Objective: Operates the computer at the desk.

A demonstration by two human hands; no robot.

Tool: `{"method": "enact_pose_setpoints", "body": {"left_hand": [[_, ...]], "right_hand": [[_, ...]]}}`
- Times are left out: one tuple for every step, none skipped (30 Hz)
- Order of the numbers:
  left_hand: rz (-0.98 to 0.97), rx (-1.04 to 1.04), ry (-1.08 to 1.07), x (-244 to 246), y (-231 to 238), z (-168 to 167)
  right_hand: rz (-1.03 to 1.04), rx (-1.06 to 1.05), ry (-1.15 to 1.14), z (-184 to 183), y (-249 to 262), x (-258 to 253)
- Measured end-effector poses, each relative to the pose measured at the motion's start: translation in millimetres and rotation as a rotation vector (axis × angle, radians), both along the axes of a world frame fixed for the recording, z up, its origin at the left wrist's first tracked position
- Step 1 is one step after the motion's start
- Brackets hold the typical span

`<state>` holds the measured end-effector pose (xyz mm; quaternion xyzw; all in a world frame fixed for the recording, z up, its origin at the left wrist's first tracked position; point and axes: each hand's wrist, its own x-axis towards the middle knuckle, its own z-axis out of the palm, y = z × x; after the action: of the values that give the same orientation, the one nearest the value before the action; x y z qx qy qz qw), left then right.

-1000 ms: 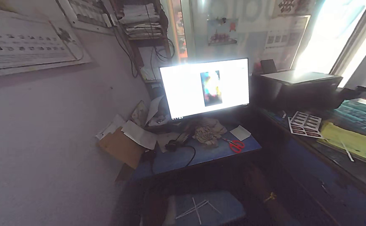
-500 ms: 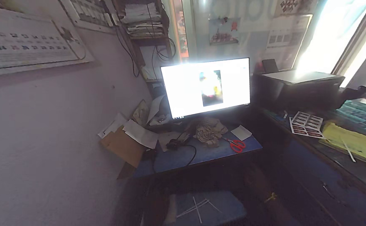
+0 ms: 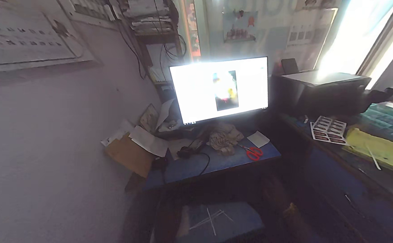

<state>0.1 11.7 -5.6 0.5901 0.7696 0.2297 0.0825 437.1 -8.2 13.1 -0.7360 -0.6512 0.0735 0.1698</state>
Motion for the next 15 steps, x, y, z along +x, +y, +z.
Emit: {"method": "enact_pose_setpoints", "body": {"left_hand": [[-0.001, -0.014, -0.004, 1, 0, 3], [-0.002, -0.021, -0.002, 2, -1, 6], [-0.006, -0.012, 0.003, 3, -1, 7], [-0.010, -0.006, 0.004, 3, -1, 8], [-0.013, 0.002, 0.006, 3, 0, 7], [-0.015, 0.000, 0.006, 2, 1, 5], [-0.016, 0.004, 0.009, 1, 2, 3], [-0.021, 0.008, 0.015, 0, 3, 1], [-0.027, 0.010, 0.026, -2, 4, 0], [-0.033, 0.006, 0.037, -3, 6, -1], [-0.034, -0.004, 0.043, -3, 7, 1], [-0.032, -0.008, 0.046, -3, 7, 2], [-0.030, -0.004, 0.041, -2, 7, 4], [-0.024, 0.008, 0.030, 0, 8, 6], [-0.021, 0.017, 0.017, 3, 8, 11]], "right_hand": [[-0.010, -0.009, 0.007, 4, -1, -1], [-0.019, -0.023, 0.006, 7, -1, -3], [-0.025, -0.034, 0.004, 9, -1, -3], [-0.027, -0.038, -0.002, 11, -2, -4], [-0.020, -0.032, -0.010, 11, -2, -3], [-0.012, -0.025, -0.015, 9, -1, -2], [-0.006, -0.014, -0.020, 6, 0, 0], [-0.003, 0.002, -0.028, 3, 1, 1], [-0.003, 0.023, -0.039, 1, 2, 2], [-0.008, 0.036, -0.045, 0, 3, 3], [-0.009, 0.054, -0.056, 0, 3, 3], [-0.004, 0.091, -0.076, 1, 3, 2], [0.008, 0.159, -0.106, 2, 3, 1], [0.029, 0.231, -0.145, 3, 3, 1], [0.050, 0.255, -0.162, 2, 3, 2]]}}
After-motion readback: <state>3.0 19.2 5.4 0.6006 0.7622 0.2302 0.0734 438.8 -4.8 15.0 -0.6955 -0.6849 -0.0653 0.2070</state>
